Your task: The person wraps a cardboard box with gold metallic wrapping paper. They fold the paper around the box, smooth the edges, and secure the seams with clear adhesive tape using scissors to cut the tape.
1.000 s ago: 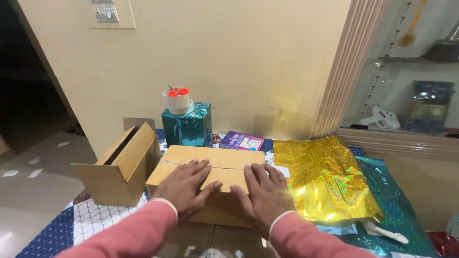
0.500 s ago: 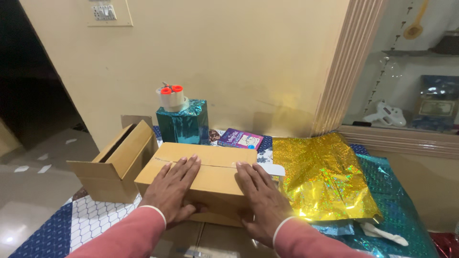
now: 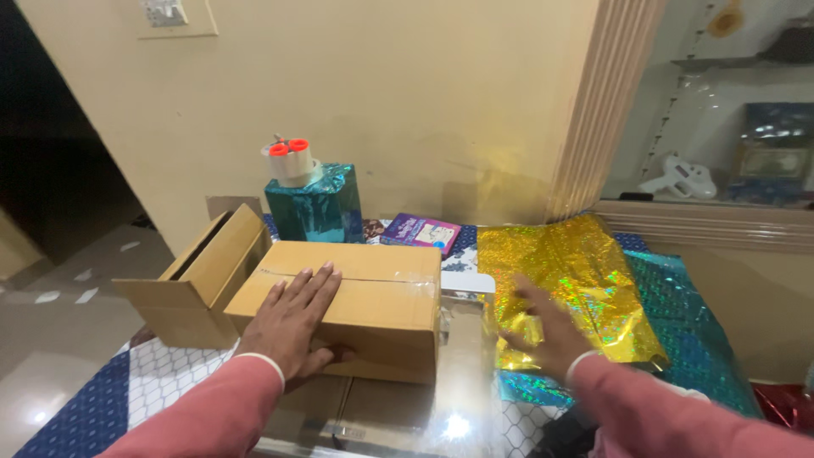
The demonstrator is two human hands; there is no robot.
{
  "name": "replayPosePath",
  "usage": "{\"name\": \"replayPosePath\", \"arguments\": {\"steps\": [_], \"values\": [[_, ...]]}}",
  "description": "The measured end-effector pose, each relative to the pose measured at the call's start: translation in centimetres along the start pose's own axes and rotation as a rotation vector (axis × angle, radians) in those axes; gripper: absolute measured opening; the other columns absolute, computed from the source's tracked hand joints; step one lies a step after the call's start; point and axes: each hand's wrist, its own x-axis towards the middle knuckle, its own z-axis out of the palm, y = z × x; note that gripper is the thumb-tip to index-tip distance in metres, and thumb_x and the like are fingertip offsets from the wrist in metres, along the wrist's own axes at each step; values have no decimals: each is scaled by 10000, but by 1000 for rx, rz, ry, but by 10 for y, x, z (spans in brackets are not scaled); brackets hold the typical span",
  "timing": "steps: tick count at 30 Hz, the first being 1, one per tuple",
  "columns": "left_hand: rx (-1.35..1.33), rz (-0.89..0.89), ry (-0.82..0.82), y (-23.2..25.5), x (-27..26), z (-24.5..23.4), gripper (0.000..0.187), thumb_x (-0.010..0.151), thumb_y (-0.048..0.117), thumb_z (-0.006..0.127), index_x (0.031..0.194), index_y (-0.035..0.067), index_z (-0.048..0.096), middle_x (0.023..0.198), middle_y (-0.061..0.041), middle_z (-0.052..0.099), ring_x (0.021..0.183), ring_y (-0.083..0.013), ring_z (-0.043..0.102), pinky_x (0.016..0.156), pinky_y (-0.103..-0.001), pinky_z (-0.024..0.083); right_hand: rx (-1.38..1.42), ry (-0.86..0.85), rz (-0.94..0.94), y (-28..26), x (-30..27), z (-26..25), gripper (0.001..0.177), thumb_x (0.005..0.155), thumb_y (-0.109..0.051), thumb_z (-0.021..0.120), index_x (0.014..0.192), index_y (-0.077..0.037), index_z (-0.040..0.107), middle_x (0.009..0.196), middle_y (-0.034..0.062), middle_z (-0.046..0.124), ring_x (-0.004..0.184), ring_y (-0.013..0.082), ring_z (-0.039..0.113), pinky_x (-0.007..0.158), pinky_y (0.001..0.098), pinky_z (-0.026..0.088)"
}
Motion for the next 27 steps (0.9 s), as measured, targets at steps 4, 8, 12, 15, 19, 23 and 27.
{"name": "replayPosePath", "arguments": {"steps": [4,8,12,15,19,23,27], "values": [[16,-9,-17,0,1,0,1159,784,559,787,1639,252,68,1734,42,62,1548,-204,94,1257,-413,97,-92,-163,832,93,42,-44,635,771,-469,847,1301,-140,729,1380,77,680,1043,326,666,907,451,570],[22,-3,-19,0,1,0,1158,778,529,799,1640,253,77,1706,45,62,1552,-208,92,1255,-416,99,605,41,1334,116,27,-71,671,790,-390,837,1374,-154,606,1499,127,503,1085,402,574,1023,582,455],[22,7,19,-1,1,2,1171,760,513,808,1642,246,86,1688,39,77,1550,-216,107,1255,-416,109,844,140,1309,110,34,-92,641,834,-446,757,1371,-153,568,1467,71,505,1181,319,483,1140,635,317],[-12,-3,13,0,1,2,1169,755,569,806,1630,249,98,1730,38,84,1552,-217,102,1251,-434,115,928,194,1172,123,44,-97,523,814,-379,695,1298,-200,609,1454,-49,549,1256,198,506,1145,709,298],[-5,7,16,0,-2,0,1175,758,533,808,1636,244,81,1716,30,83,1544,-225,110,1246,-442,121,939,202,1186,139,51,-101,390,879,-325,661,1252,-212,630,1420,0,562,1343,245,470,1143,692,293],[24,38,23,-3,-4,1,1164,758,479,818,1615,213,76,1689,-1,94,1551,-247,121,1244,-452,136,950,264,1258,129,31,-98,305,959,-271,627,1264,-253,630,1347,39,540,1355,319,413,1154,698,267],[-3,66,48,-5,-3,4,1155,746,451,828,1593,189,87,1688,-19,104,1550,-254,135,1244,-459,143,1114,304,1198,115,27,-87,330,983,-294,622,1308,-234,637,1391,-40,522,1378,199,399,1185,653,255]]}}
